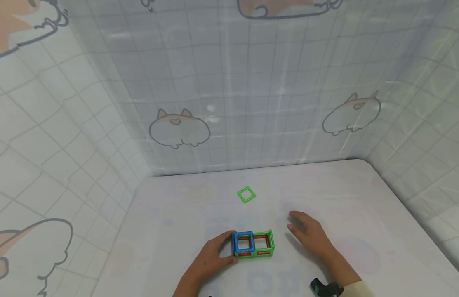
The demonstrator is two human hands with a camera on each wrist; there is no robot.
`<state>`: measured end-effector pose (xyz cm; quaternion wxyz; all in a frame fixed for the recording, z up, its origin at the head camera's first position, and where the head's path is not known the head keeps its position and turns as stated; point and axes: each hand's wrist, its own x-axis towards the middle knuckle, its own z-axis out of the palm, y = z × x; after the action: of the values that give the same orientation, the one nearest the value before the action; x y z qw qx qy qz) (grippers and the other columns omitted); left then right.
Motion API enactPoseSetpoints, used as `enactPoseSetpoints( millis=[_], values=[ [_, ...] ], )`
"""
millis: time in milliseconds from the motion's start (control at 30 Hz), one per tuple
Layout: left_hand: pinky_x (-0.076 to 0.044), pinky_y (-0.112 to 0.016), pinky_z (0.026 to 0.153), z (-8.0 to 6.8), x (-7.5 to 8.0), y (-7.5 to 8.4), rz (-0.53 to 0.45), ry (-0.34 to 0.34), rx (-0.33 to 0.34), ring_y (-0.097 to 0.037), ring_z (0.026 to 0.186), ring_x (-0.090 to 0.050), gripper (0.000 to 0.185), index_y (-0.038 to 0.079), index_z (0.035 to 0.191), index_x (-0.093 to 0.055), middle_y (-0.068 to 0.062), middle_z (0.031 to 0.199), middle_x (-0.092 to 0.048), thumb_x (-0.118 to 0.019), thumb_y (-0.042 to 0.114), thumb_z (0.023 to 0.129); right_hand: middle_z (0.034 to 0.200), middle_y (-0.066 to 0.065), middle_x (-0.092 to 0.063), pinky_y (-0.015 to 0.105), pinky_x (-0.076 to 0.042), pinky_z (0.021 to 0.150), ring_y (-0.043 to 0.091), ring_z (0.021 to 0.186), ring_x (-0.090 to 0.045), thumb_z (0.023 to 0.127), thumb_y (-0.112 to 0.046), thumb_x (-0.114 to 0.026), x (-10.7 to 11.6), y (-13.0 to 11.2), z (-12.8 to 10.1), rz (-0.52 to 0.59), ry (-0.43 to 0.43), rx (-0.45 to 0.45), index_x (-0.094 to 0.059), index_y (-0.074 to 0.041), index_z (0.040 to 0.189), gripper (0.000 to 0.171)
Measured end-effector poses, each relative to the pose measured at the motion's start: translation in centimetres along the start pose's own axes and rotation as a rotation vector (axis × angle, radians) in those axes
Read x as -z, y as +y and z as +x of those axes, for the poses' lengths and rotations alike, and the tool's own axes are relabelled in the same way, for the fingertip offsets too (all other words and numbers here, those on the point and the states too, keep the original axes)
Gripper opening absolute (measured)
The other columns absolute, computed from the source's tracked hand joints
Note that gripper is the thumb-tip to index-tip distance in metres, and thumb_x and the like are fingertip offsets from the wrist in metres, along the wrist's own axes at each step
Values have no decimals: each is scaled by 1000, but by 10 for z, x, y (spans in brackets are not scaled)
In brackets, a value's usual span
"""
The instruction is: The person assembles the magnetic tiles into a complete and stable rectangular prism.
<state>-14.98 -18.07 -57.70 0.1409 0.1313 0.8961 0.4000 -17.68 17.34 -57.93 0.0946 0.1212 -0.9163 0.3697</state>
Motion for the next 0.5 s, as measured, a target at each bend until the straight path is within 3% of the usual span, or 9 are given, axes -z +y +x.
enactPoseSetpoints(
  millis=[300,500],
  values=[
    [-39,-53,114,-3,3,2,-1,3,-19,-27,140,-45,76,27,147,-49,2,148,-52,-80,46,80,136,17,-60,57,-44,108,38,130,-53,90,-39,-74,-2,11,26,-3,7,-2,-57,-3,135,60],
    [-38,-52,115,-2,3,3,-11,-9,6,-25,141,-44,77,31,147,-48,5,149,-51,-81,48,79,142,18,-55,56,-40,112,38,135,-48,88,-45,-74,-10,10,48,0,-27,-14,-52,-3,141,71]
  ],
)
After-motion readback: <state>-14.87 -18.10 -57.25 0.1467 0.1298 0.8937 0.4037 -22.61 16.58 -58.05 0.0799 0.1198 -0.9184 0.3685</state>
